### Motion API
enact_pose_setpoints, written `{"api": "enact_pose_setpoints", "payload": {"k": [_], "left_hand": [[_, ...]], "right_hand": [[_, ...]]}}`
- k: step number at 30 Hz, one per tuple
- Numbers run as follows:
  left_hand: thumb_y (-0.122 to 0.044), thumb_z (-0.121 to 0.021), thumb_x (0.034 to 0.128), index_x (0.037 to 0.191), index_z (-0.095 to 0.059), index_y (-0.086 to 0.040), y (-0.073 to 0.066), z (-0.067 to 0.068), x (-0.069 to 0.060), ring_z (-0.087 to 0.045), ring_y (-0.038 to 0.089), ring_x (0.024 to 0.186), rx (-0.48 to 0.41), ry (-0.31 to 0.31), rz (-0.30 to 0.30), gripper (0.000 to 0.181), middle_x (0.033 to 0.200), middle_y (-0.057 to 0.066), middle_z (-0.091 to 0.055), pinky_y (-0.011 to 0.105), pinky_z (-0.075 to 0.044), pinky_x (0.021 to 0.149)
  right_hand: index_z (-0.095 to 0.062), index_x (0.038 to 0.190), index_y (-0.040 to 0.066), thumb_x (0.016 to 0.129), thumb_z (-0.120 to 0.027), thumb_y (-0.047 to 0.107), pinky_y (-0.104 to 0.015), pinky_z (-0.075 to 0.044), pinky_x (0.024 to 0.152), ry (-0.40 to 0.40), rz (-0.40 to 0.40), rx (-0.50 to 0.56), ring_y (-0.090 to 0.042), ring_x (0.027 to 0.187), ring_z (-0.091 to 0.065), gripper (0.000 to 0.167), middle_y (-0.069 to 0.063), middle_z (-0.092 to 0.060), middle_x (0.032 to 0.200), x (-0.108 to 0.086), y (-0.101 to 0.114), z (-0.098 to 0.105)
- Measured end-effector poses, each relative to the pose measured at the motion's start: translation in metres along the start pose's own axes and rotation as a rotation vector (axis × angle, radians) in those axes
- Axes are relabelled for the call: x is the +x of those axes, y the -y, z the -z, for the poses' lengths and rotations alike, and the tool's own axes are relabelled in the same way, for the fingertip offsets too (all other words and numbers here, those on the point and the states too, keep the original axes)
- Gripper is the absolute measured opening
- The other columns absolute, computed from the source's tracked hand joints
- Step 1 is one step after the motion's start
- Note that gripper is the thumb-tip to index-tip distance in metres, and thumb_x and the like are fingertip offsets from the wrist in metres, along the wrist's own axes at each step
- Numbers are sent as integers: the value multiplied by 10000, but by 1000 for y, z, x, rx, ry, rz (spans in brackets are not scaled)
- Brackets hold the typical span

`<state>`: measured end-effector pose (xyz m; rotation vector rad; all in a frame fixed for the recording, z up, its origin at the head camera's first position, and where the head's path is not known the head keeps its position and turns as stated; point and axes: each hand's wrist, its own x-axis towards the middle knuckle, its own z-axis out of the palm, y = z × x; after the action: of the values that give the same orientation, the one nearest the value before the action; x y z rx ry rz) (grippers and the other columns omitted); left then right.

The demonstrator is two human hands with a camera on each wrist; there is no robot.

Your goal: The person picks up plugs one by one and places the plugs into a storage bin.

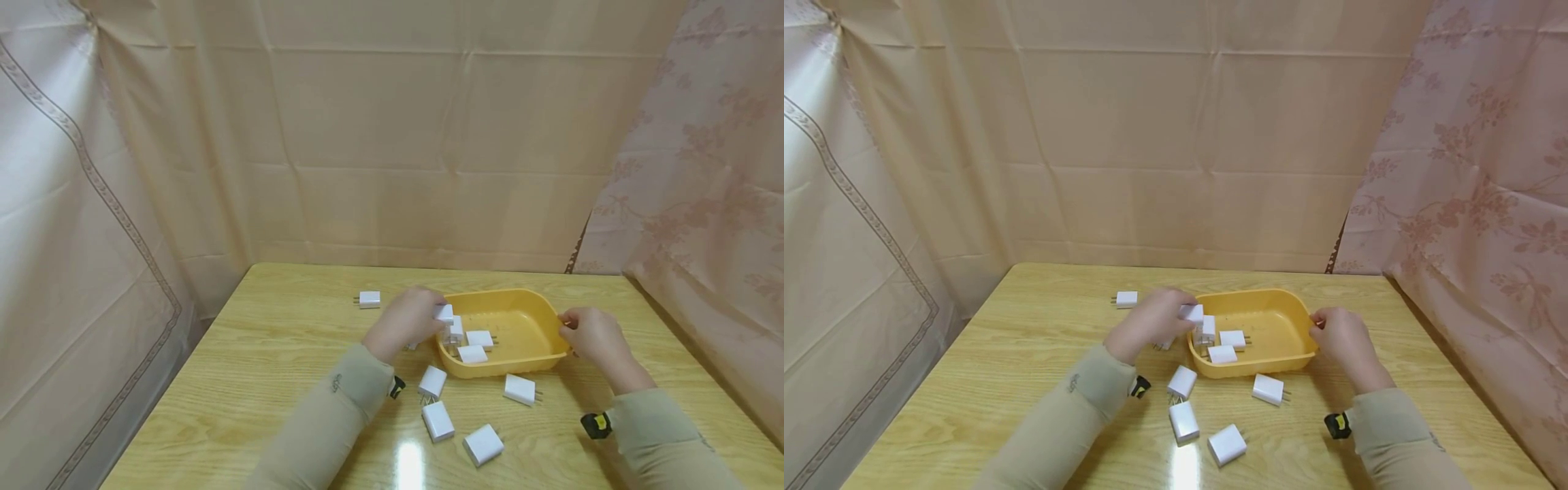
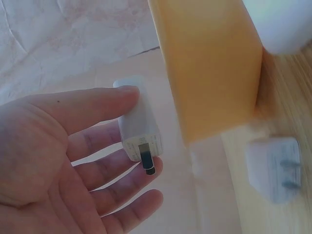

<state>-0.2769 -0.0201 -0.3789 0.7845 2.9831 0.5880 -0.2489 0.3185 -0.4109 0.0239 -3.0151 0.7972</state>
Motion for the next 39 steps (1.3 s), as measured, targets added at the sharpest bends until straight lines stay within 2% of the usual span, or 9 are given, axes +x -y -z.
{"api": "enact_pose_setpoints", "payload": {"k": [5, 11, 17, 24, 33, 39], "left_hand": [[-270, -765, 922, 1307, -691, -131, -9, -6, 5, -630, 153, 1058, -14, 17, 3, 416, 1244, 21, -692, 342, -529, 923], [-244, -747, 927, 1281, -708, -127, -20, -13, 10, -622, 126, 1004, 42, 14, -41, 374, 1208, 7, -704, 307, -527, 884], [-250, -748, 922, 1284, -708, -143, -29, -17, 12, -611, 120, 1017, 51, 25, -58, 379, 1209, -15, -697, 297, -518, 897], [-277, -753, 928, 1262, -722, -155, -31, -19, 13, -611, 132, 1040, 74, 21, -53, 358, 1193, -23, -698, 306, -521, 905], [-272, -772, 885, 1231, -739, -156, -32, -25, 14, -640, 142, 1054, 91, 16, -83, 366, 1181, -36, -713, 313, -528, 879], [-299, -765, 909, 1238, -736, -166, -35, -30, 16, -639, 137, 1098, 109, 18, -89, 356, 1191, -45, -710, 305, -521, 918]], "right_hand": [[-627, 1217, -154, 949, -619, 53, -332, -558, 549, -2, 6, -1, -200, 640, -641, 339, -286, -686, 1023, 0, 0, 0], [-625, 1222, -152, 952, -622, 59, -334, -562, 552, 0, 3, 5, -212, 647, -650, 343, -291, -685, 1032, 0, 0, 0], [-621, 1233, -152, 958, -623, 59, -337, -565, 557, 0, -4, 10, -213, 650, -650, 346, -295, -682, 1043, 0, -2, -2], [-615, 1244, -150, 958, -628, 52, -333, -573, 568, -3, -20, 12, -219, 673, -647, 350, -300, -671, 1064, 1, -1, -2], [-623, 1235, -147, 954, -629, 46, -325, -567, 559, -7, -23, 9, -217, 658, -638, 341, -292, -675, 1049, 0, 0, -1], [-619, 1238, -154, 954, -623, 48, -326, -571, 564, -4, -18, 17, -217, 665, -641, 349, -299, -675, 1053, 0, 0, -2]]}}
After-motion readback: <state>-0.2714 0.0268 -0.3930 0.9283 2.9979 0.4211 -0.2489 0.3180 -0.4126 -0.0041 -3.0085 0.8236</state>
